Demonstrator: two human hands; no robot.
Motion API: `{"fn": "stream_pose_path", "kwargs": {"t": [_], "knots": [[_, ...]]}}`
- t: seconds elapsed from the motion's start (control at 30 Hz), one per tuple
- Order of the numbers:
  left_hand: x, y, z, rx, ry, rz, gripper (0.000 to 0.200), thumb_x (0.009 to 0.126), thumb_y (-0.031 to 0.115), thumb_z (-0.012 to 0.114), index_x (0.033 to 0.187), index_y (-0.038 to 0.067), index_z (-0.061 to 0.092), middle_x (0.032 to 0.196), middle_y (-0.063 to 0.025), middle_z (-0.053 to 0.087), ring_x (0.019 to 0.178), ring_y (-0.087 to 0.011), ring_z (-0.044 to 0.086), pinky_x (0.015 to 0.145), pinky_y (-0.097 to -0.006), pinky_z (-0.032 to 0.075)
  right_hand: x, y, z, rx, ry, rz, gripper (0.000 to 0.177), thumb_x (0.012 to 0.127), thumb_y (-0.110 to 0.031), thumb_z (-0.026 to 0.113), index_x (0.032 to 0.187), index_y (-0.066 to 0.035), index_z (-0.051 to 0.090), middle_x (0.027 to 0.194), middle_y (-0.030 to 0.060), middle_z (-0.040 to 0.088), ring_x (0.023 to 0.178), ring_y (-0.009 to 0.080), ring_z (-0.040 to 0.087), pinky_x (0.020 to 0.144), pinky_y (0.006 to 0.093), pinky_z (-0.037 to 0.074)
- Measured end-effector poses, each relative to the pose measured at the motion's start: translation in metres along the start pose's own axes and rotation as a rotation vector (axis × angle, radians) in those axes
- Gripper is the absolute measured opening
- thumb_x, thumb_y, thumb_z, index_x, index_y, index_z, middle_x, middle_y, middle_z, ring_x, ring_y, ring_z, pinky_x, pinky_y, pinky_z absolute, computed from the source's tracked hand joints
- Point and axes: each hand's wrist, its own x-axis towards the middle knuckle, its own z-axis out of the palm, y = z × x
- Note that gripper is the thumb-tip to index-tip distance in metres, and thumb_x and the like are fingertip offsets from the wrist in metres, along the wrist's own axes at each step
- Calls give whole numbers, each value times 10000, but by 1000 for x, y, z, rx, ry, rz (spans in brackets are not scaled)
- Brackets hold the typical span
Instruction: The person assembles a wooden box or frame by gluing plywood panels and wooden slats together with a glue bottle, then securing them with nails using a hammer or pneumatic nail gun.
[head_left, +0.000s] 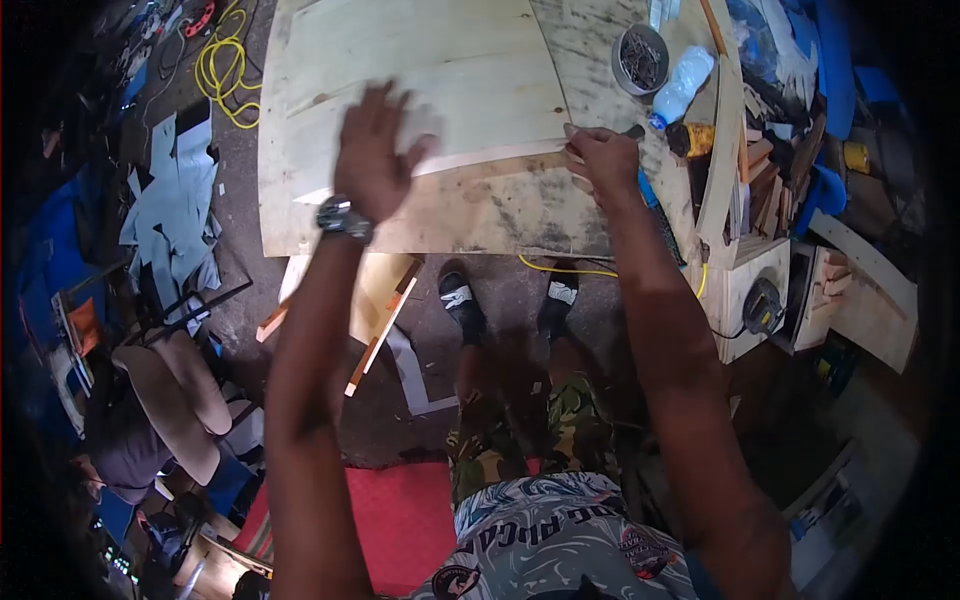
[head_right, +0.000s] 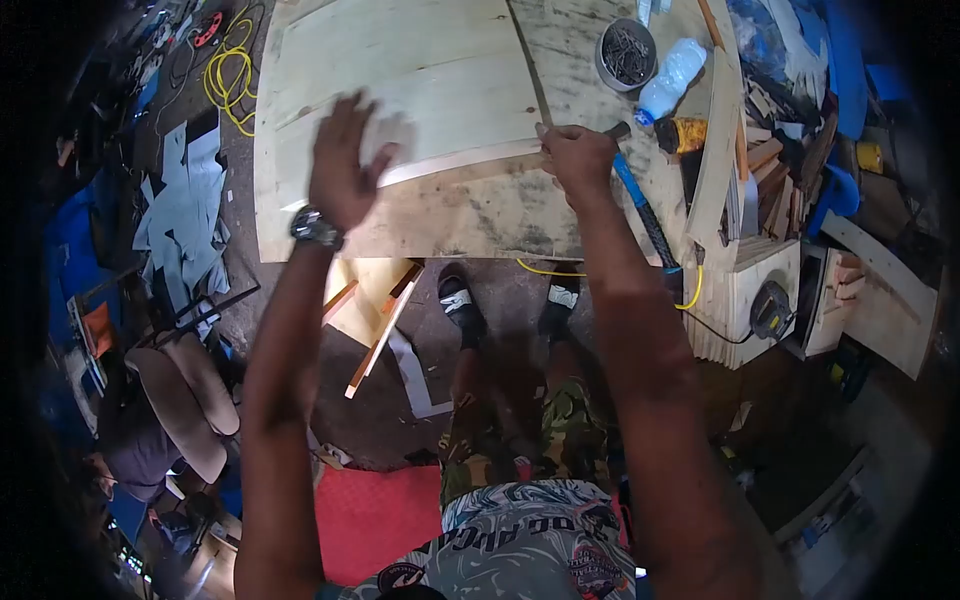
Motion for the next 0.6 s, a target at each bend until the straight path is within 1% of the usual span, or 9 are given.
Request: {"fn": "stream_pose_path", "kwargs": {"t": [0.03, 0.1, 0.13, 0.23, 0.27, 0.37, 0.4, 0.5, 0.6], "knots": [[9, 21, 11, 52, -81, 61, 646, 909, 417, 576, 1432, 87, 388, 1516, -144, 329, 1422, -340, 258, 1154, -514, 200, 0, -2, 0, -4, 9, -8, 259, 795, -220, 767, 838, 29, 708, 731, 56, 663, 613, 109, 625, 471, 237, 505], [22, 48, 34, 27, -163, 131, 679, 946, 504, 446, 1479, 107, 307, 1565, -109, 244, 1455, -310, 186, 1169, -526, 135, -1, -5, 2, -37, 11, -36, 250, 798, -221, 761, 822, 23, 714, 708, 68, 673, 626, 133, 638, 512, 267, 516], [25, 56, 45, 61, -212, 145, 663, 960, 508, 408, 1498, 143, 275, 1577, -92, 219, 1456, -303, 185, 1171, -518, 137, -2, -4, 2, -57, 12, -48, 246, 799, -221, 758, 815, 20, 717, 696, 74, 678, 633, 144, 644, 532, 281, 521], [27, 59, 67, 113, -279, 141, 615, 975, 479, 394, 1502, 185, 278, 1578, -73, 227, 1455, -294, 195, 1171, -515, 142, -3, 7, 6, -309, 125, -319, 233, 803, -214, 746, 814, 18, 721, 678, 104, 690, 663, 198, 664, 634, 333, 535], [26, 61, 67, 131, -262, 136, 592, 977, 461, 395, 1502, 210, 285, 1573, -59, 246, 1449, -295, 216, 1166, -515, 159, -10, 3, 4, -329, 85, -320, 226, 826, -197, 718, 901, 16, 717, 783, 137, 714, 764, 230, 682, 755, 355, 529], [30, 66, 63, 145, -280, 129, 583, 978, 453, 395, 1498, 207, 301, 1566, -66, 265, 1442, -302, 237, 1160, -518, 177, -9, 30, -4, 18, -36, -346, 233, 853, -165, 686, 1003, 13, 700, 891, 138, 716, 860, 210, 680, 777, 329, 522], [32, 69, 62, 149, -277, 127, 581, 972, 436, 420, 1495, 205, 313, 1565, -65, 268, 1440, -301, 244, 1156, -519, 188, -8, 35, -7, 123, -135, -280, 264, 859, -105, 666, 1092, 18, 666, 1022, 156, 693, 963, 202, 662, 833, 325, 519], [33, 74, 63, 167, -248, 135, 587, 953, 379, 490, 1483, 176, 337, 1548, -79, 303, 1424, -307, 281, 1150, -510, 211, -5, 40, -15, 180, -170, -469, 277, 833, -40, 672, 1099, 36, 654, 1081, 171, 670, 991, 205, 655, 863, 318, 526], [37, 78, 66, 194, -248, 141, 606, 945, 358, 499, 1471, 103, 339, 1530, -107, 330, 1414, -318, 299, 1148, -504, 219, 5, 47, -14, 176, -188, -573, 317, 801, 18, 668, 1117, 30, 646, 1107, 180, 655, 1024, 221, 648, 887, 300, 526]]}}
